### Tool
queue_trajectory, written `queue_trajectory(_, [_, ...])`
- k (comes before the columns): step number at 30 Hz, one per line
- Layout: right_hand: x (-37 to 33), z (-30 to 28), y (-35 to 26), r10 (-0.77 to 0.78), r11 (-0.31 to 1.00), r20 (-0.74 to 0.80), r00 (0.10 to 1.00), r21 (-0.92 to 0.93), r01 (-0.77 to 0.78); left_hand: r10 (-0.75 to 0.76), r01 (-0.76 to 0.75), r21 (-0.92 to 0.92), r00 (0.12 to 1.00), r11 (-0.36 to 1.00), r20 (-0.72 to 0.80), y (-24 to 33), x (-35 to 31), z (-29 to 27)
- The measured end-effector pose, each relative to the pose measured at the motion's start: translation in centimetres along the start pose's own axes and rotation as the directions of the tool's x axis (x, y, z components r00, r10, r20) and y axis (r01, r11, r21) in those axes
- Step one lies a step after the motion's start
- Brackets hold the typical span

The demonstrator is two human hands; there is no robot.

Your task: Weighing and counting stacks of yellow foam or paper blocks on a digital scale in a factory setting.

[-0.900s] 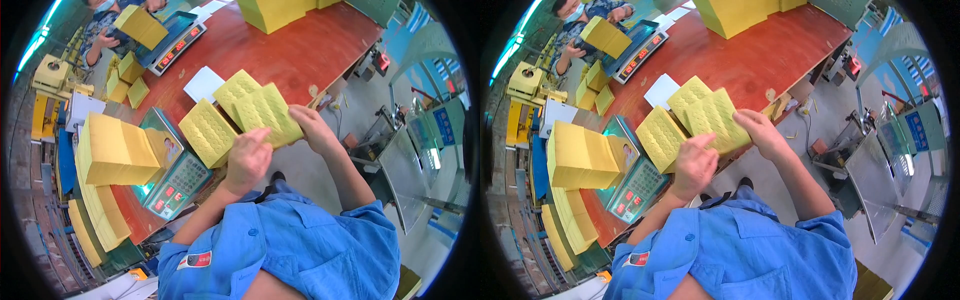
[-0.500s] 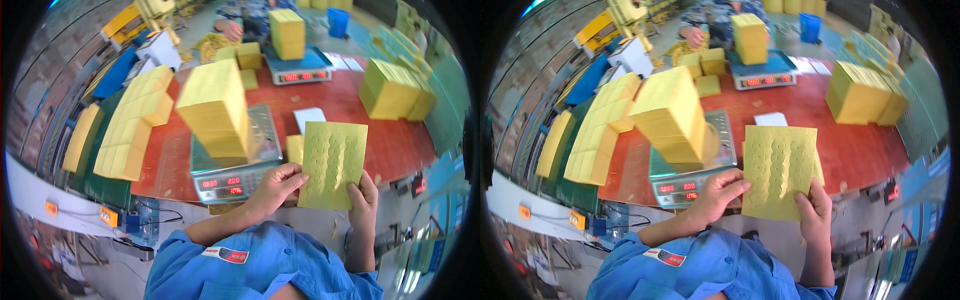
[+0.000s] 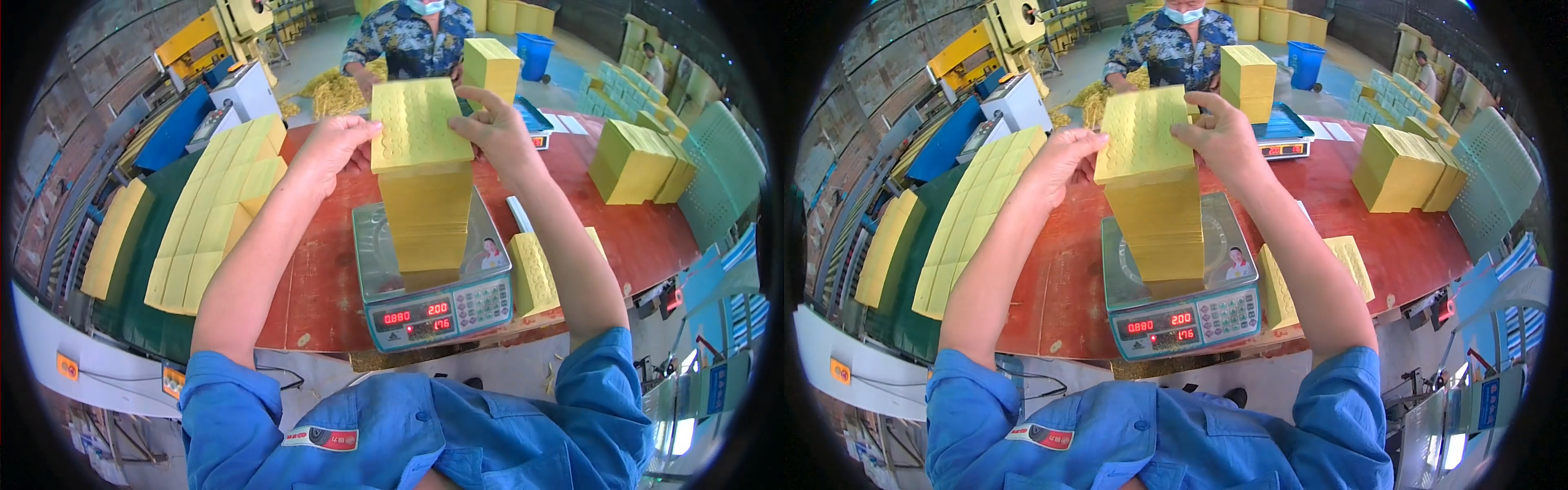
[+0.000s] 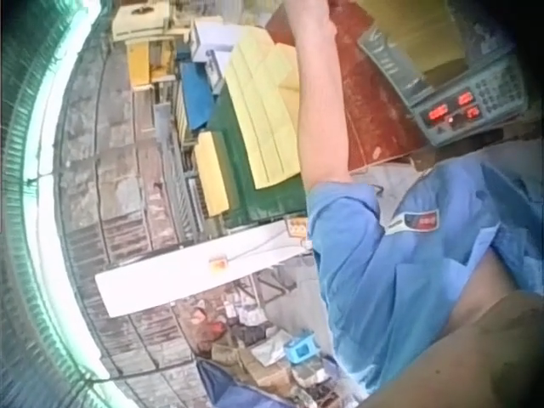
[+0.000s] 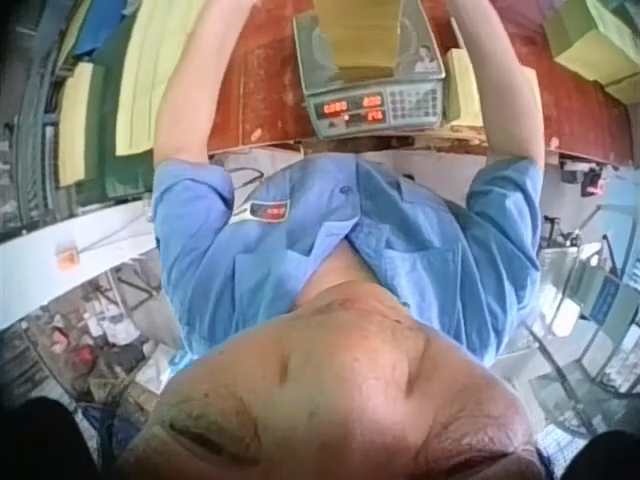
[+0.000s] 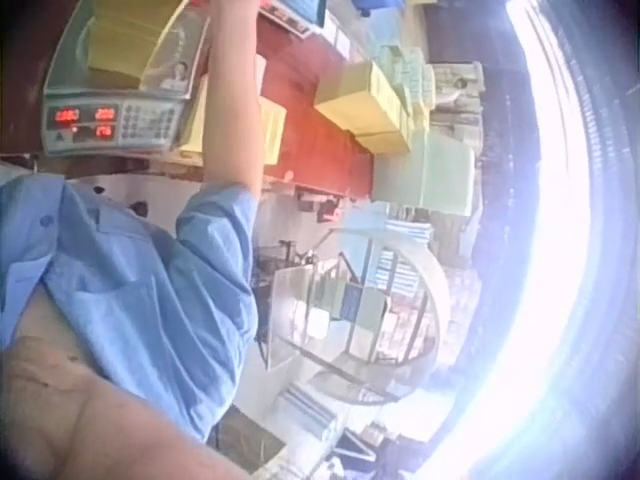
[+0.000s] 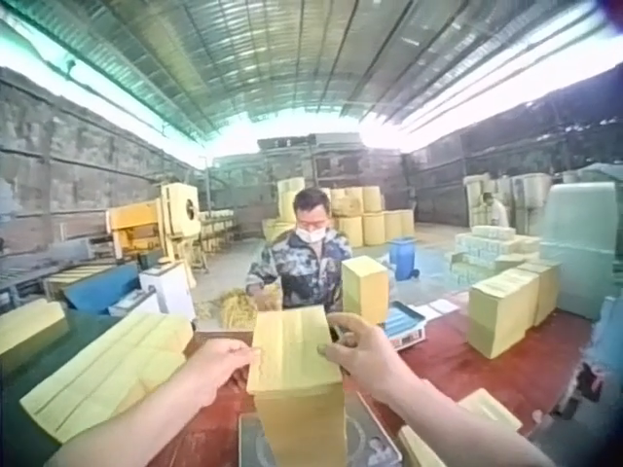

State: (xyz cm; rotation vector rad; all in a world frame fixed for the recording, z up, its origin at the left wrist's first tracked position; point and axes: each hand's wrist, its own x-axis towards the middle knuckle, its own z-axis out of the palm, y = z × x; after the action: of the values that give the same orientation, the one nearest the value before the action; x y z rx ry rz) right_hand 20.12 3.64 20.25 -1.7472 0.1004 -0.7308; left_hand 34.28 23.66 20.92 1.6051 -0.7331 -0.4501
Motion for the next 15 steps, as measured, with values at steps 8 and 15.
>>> queue_trajectory(8, [-0.6, 0.5, 1.8, 0.006, 0.962, -0.072, 0.997, -0.271, -0.026, -0.053, 0.047, 0.048, 0.988, 0.998, 0.145, -2.9, 1.7, -0.5])
queue_trajectory(15, [-1.0, 0.3, 2.8, -0.034, 0.952, -0.118, 0.992, -0.306, -0.004, -0.023, 0.007, 0.097, 0.985, 0.995, 0.169, -3.2, 2.2, -0.5])
